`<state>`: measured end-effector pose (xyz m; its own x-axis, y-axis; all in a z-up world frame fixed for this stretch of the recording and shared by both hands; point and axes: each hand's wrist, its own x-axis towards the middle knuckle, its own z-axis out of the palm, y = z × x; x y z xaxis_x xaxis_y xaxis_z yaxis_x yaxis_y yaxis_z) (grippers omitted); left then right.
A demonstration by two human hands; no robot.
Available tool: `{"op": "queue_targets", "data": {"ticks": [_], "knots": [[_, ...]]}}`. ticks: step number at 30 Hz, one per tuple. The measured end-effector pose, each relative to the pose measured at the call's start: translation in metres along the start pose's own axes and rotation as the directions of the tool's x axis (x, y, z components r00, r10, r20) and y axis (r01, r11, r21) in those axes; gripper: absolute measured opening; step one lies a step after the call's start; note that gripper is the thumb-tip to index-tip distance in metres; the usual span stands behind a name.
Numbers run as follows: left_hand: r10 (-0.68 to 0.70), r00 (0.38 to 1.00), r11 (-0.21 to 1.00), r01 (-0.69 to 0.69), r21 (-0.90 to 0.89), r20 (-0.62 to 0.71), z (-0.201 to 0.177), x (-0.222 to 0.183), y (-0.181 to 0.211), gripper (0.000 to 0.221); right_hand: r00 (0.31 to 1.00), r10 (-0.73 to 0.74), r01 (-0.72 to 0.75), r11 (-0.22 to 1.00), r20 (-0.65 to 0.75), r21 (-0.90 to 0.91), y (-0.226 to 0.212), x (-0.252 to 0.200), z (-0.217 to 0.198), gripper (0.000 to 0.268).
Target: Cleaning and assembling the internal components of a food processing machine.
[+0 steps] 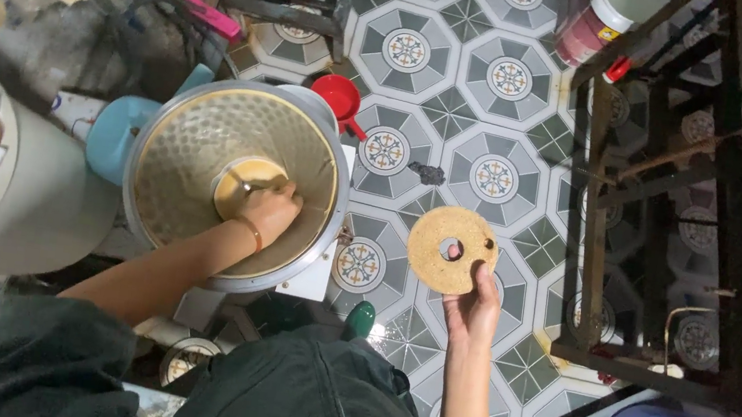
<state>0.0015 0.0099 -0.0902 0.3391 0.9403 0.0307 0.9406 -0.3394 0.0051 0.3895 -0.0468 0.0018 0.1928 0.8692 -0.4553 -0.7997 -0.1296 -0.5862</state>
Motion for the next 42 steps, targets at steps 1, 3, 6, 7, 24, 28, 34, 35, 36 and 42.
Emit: {"op": "queue_targets", "data": {"ticks": [1, 3, 6, 7, 24, 28, 34, 35, 36, 42], "knots": [[-0.018, 0.999, 1.0, 0.018, -0.001, 0.041, 0.0, 0.002, 0.002, 0.014, 1.0, 0.008, -0.008, 1.0, 0.016, -0.008, 0.0, 0.001, 0.0, 0.032], [-0.047, 0.996, 0.999, 0.047, -0.006, 0.08, -0.004, 0.006, 0.004, 0.016, 0.999, 0.022, -0.022, 0.999, 0.038, -0.026, -0.002, -0.003, 0.006, 0.032], [-0.102, 0.971, 0.992, 0.117, -0.057, 0.216, -0.008, 0.012, 0.003, 0.021, 0.998, 0.047, -0.045, 0.998, 0.036, -0.04, -0.006, -0.018, 0.02, 0.034], [-0.104, 0.963, 0.99, 0.123, -0.065, 0.248, -0.003, 0.014, 0.0, 0.023, 0.999, 0.02, -0.019, 0.999, 0.034, -0.029, -0.004, -0.019, 0.02, 0.034], [-0.404, 0.894, 0.854, 0.445, -0.269, 0.197, -0.028, -0.009, -0.095, 0.029, 0.995, 0.061, -0.062, 0.998, 0.074, 0.004, -0.013, -0.055, 0.027, 0.04], [-0.219, 0.96, 0.867, 0.273, -0.416, 0.174, -0.05, -0.003, -0.092, 0.035, 0.995, 0.065, -0.063, 0.998, 0.079, -0.029, -0.007, -0.064, 0.042, 0.042], [-0.177, 0.935, 0.903, 0.278, -0.327, 0.306, -0.006, 0.003, -0.101, 0.048, 0.996, 0.036, -0.034, 0.999, 0.084, -0.019, 0.001, -0.064, 0.043, 0.041], [-0.187, 0.929, 0.885, 0.301, -0.355, 0.32, 0.004, 0.006, -0.103, 0.045, 0.997, 0.021, -0.019, 0.999, 0.079, -0.034, 0.001, -0.064, 0.044, 0.04], [-0.172, 0.935, 0.891, 0.282, -0.355, 0.31, -0.005, 0.005, -0.101, 0.045, 0.997, 0.003, -0.001, 1.0, 0.079, -0.024, 0.002, -0.062, 0.038, 0.04], [-0.109, 0.926, 0.887, 0.255, -0.386, 0.361, -0.053, 0.0, -0.088, 0.049, 0.996, -0.016, 0.015, 1.0, 0.082, 0.008, -0.002, -0.051, 0.025, 0.037]]}}
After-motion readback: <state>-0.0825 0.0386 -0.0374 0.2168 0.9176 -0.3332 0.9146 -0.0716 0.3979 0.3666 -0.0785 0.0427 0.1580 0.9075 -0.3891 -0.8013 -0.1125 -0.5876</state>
